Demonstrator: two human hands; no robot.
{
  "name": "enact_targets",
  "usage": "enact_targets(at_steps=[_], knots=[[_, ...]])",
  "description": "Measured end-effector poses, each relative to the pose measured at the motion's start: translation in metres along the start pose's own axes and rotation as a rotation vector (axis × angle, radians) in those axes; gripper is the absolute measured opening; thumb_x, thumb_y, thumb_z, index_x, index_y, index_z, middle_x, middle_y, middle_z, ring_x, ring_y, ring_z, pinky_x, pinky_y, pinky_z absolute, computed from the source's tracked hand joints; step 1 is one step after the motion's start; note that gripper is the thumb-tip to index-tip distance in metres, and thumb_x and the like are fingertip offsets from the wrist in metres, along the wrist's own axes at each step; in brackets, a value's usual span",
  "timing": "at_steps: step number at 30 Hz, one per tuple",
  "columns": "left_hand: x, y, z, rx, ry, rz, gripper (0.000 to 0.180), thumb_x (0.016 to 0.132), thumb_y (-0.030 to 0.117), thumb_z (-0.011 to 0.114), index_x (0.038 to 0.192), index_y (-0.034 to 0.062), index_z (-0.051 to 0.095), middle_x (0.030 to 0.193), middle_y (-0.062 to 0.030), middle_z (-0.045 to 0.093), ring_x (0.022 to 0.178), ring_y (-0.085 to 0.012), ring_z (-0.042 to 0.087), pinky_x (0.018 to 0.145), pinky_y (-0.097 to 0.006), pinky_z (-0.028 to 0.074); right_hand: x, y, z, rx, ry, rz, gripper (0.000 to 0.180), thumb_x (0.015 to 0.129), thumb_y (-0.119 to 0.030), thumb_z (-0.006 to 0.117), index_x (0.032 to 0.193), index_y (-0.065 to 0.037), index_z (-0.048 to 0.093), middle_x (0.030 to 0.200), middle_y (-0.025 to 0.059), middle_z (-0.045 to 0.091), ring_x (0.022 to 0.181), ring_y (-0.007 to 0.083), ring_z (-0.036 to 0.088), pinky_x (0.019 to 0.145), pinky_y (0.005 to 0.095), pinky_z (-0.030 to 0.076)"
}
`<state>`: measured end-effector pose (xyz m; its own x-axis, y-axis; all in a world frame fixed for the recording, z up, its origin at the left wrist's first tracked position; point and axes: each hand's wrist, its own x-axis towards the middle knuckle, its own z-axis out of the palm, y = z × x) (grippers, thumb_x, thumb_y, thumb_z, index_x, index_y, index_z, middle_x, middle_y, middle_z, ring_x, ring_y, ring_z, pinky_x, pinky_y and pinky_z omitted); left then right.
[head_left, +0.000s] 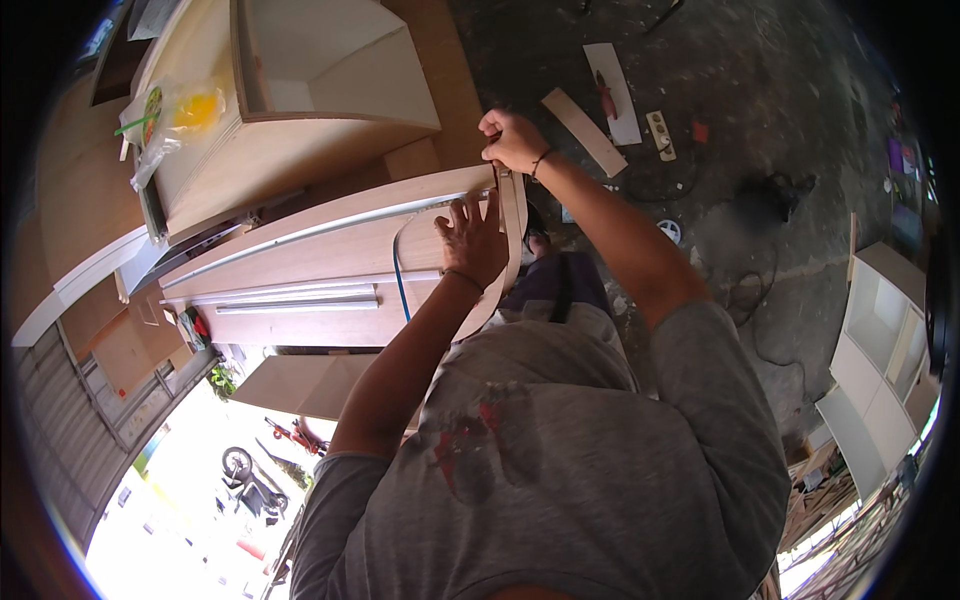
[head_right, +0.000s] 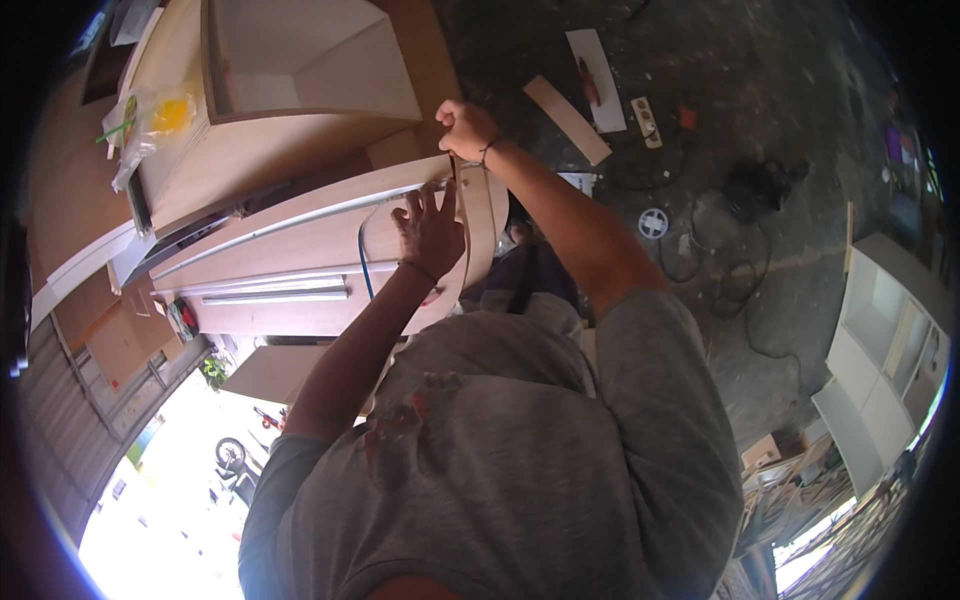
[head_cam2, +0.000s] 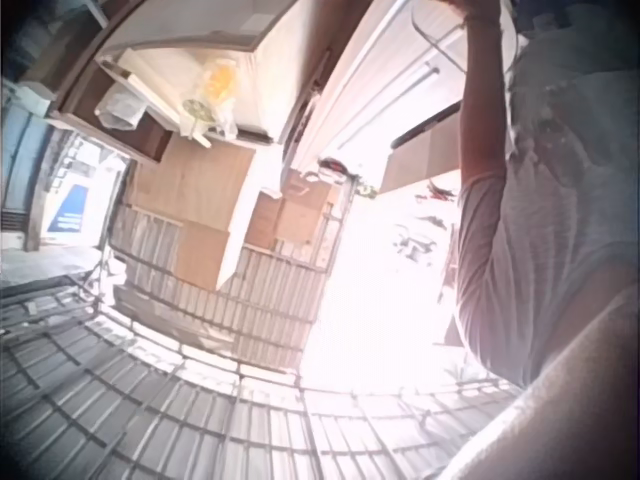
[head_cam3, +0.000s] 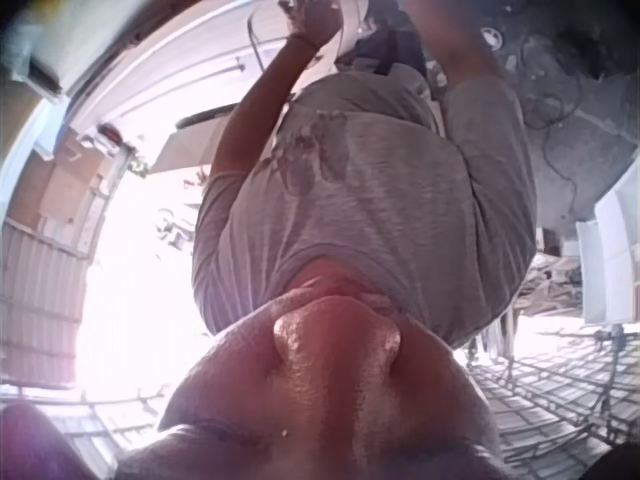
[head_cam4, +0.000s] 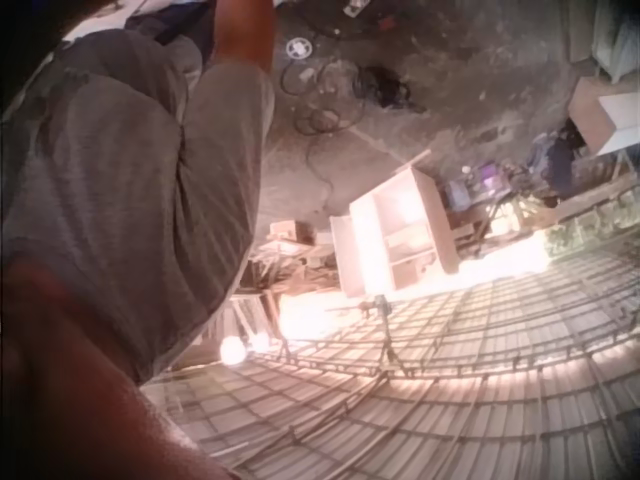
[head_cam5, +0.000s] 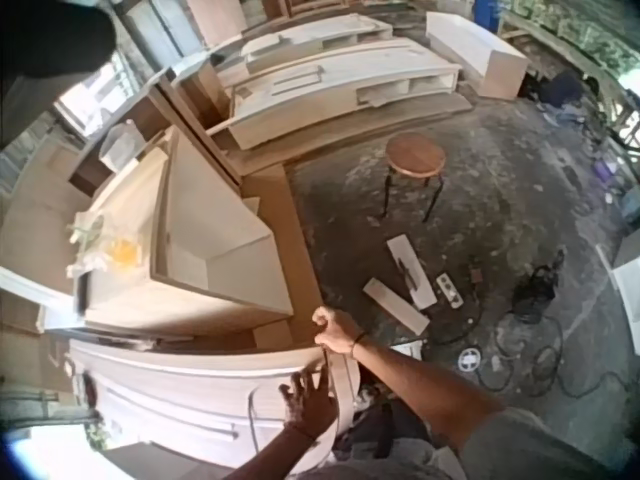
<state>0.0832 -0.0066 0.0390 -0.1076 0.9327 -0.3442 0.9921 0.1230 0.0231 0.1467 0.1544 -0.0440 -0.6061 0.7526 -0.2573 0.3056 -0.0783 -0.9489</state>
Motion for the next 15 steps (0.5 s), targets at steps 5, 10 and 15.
enact_targets(at_steps=[5, 10, 15], knots=[[-0.004, -0.004, 0.001, -0.026, 0.021, -0.012, 0.062, 0.070, 0.023, 0.056, 0.129, 0.0128, 0.040, 0.123, -0.0134, 0.040, 0.111, -0.0327, 0.038, 0.077, -0.052, 0.036, -0.017, -0.013, -0.006, -0.236, 0.043, -0.298, 0.027, 0.074, 0.005, 0.055, 0.100, -0.002, 0.054, 0.104, 0.0147, 0.058, 0.079, 0.0215, 0.064, 0.066, 0.0292, 0.052], [-0.004, -0.003, 0.005, -0.054, 0.063, -0.025, 0.064, 0.069, 0.024, 0.057, 0.129, 0.0120, 0.039, 0.122, -0.0130, 0.040, 0.111, -0.0315, 0.039, 0.077, -0.052, 0.036, -0.042, -0.013, -0.012, -0.258, 0.118, -0.508, 0.023, 0.072, 0.003, 0.055, 0.094, -0.002, 0.056, 0.099, 0.0155, 0.057, 0.091, 0.0347, 0.057, 0.080, 0.0379, 0.047], [-0.007, -0.004, 0.007, -0.082, 0.133, -0.036, 0.063, 0.069, 0.023, 0.057, 0.128, 0.0115, 0.040, 0.121, -0.0121, 0.042, 0.111, -0.0301, 0.039, 0.077, -0.052, 0.036, -0.070, -0.007, -0.008, -0.322, 0.030, -0.314, 0.015, 0.071, -0.004, 0.059, 0.086, -0.003, 0.056, 0.091, 0.0139, 0.059, 0.089, 0.0335, 0.056, 0.076, 0.0394, 0.046]])
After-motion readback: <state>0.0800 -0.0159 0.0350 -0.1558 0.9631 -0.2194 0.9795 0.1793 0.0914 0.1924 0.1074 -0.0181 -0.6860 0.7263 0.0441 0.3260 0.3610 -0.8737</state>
